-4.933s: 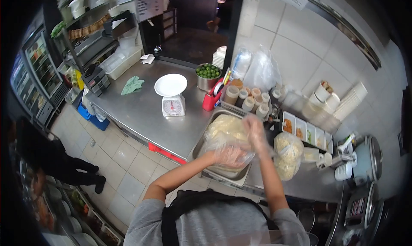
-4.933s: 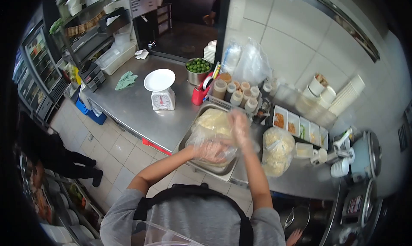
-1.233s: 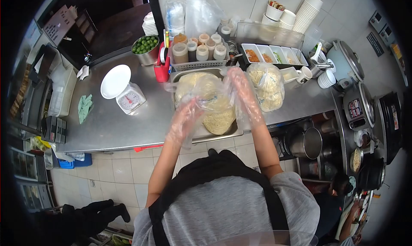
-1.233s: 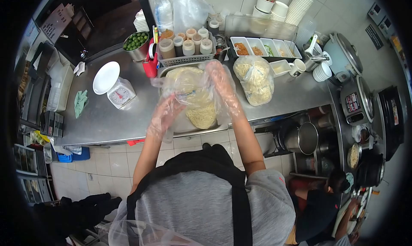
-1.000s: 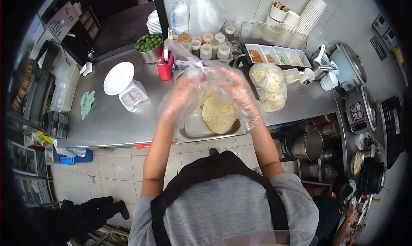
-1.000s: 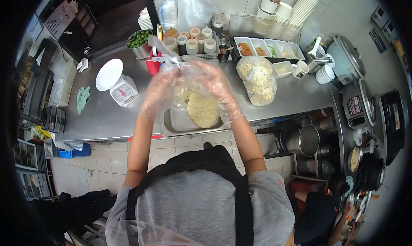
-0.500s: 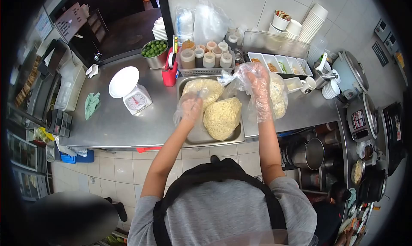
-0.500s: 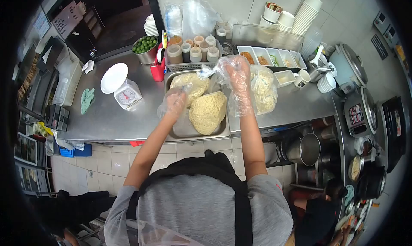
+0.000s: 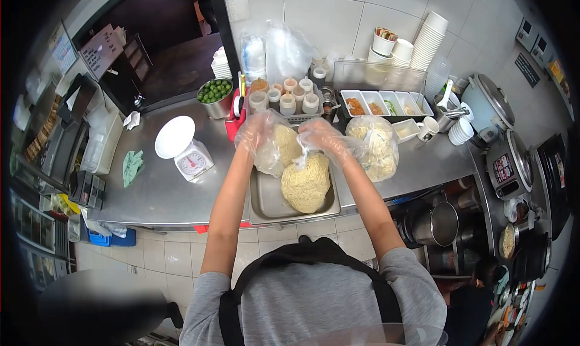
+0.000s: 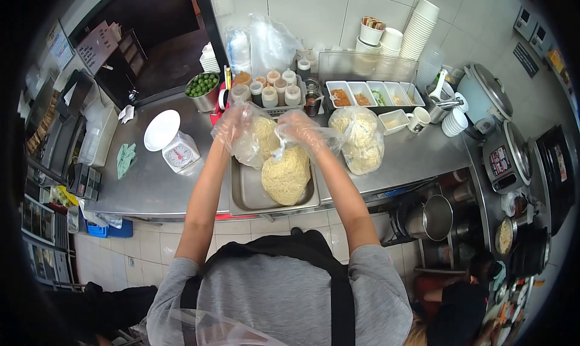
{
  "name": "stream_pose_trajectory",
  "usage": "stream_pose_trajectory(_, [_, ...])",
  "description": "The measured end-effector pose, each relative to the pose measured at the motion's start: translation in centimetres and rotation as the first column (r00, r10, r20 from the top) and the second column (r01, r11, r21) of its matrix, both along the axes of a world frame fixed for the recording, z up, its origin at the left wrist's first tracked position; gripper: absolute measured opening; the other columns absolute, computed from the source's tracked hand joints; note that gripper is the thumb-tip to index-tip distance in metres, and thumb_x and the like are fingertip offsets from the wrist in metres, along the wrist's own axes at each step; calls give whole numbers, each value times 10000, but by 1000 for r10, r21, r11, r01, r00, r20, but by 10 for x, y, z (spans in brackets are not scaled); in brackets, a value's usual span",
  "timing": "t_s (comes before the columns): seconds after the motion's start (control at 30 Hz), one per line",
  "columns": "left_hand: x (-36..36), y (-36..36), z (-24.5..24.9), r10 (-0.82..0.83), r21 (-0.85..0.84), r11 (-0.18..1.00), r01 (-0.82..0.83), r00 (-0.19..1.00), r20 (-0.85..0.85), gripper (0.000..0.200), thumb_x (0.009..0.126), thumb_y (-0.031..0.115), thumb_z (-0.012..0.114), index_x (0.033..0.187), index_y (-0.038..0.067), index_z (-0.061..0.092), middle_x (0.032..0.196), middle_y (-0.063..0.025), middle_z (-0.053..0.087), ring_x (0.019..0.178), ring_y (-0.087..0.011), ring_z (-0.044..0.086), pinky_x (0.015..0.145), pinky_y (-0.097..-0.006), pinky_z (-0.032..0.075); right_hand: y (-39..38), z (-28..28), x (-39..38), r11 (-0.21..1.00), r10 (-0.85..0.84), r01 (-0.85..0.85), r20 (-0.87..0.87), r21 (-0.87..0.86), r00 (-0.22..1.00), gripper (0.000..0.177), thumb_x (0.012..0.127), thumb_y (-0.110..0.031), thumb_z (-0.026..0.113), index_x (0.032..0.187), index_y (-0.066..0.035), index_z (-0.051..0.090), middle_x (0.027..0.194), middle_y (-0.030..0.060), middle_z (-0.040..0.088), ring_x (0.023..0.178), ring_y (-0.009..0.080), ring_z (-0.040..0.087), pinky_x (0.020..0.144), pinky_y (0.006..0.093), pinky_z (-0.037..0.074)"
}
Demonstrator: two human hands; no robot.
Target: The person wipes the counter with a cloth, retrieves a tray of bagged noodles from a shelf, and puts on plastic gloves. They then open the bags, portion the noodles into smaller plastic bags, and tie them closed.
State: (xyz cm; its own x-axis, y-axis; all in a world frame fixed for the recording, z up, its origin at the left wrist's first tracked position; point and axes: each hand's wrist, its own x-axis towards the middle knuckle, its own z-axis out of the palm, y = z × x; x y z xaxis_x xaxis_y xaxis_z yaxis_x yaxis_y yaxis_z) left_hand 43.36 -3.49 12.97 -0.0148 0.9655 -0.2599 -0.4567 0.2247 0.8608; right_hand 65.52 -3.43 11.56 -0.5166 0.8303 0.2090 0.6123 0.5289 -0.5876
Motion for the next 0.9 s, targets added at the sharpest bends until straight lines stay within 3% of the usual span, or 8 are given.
stream_pose_trajectory(0.1, [-4, 10, 23, -71, 74, 994, 76, 996, -62, 230, 852, 236, 514, 1010, 68, 523, 892, -32, 551, 688, -150, 511, 566, -276, 401, -9, 3, -9, 995, 30, -18, 118, -103, 993, 383, 720, -303, 635, 1025, -72, 603, 1059, 125, 580, 1049, 305, 515, 900, 366, 405])
stream_pose_trajectory(0.2, [-10, 12, 47, -137, 118, 980, 158, 975, -173, 295, 873, 271, 483, 1060, 43, 501, 967, -43, 550, 750, -154, 511, 599, -291, 400, -29, 7, -15, 993, -39, 46, -71, 113, 997, 437, 720, -232, 646, 1126, -106, 543, 1155, 109, 536, 1105, 299, 492, 917, 368, 397])
stream_pose_trajectory(0.3, [-4, 4, 64, -151, 101, 978, 182, 954, -258, 307, 881, 283, 478, 1064, 37, 490, 974, -55, 543, 811, -151, 482, 600, -294, 384, -41, 37, -36, 953, 205, -161, -158, 256, 966, 520, 701, -127, 655, 1191, -124, 484, 1220, 95, 492, 1130, 307, 475, 947, 381, 383])
stream_pose_trajectory(0.4, [3, 3, 74, -191, 35, 978, 206, 947, -257, 296, 881, 290, 479, 1058, 53, 491, 962, -40, 545, 790, -141, 472, 585, -298, 373, -23, 25, -50, 907, 295, -302, 70, 295, 953, 572, 680, -44, 655, 1211, -136, 464, 1225, 110, 485, 1152, 305, 461, 957, 378, 387])
stream_pose_trajectory(0.43, [3, 2, 79, -226, 62, 967, 246, 946, -232, 286, 877, 288, 484, 1049, 60, 496, 955, -35, 546, 784, -136, 469, 579, -295, 367, -22, 20, -49, 913, 202, -272, 241, 306, 949, 564, 690, -104, 663, 1213, -114, 453, 1226, 129, 479, 1159, 314, 454, 953, 374, 394])
stream_pose_trajectory(0.63, [4, -28, 107, -188, 86, 975, 206, 966, -177, 202, 832, 256, 522, 945, 89, 523, 870, -10, 548, 714, -106, 456, 549, -271, 336, -27, 29, -34, 967, 149, -199, 282, 157, 948, 468, 712, -188, 642, 1120, -40, 467, 1137, 153, 509, 1075, 331, 496, 922, 408, 388])
stream_pose_trajectory(0.73, [-2, -37, 106, -193, 118, 971, 208, 972, -133, 167, 811, 237, 533, 891, 91, 519, 831, -9, 544, 673, -107, 460, 536, -258, 326, -29, 11, -17, 922, 232, -236, 52, 307, 971, 415, 704, -174, 638, 1063, -45, 477, 1078, 144, 514, 1026, 319, 512, 886, 397, 395])
stream_pose_trajectory(0.9, [-27, -34, 86, -165, 80, 978, 192, 950, -267, 137, 816, 222, 517, 861, 93, 510, 778, -8, 538, 640, -126, 476, 518, -267, 344, -20, 22, 12, 967, 251, -252, 31, 35, 968, 408, 703, -199, 656, 1036, -46, 477, 1076, 133, 514, 1036, 307, 498, 889, 363, 389])
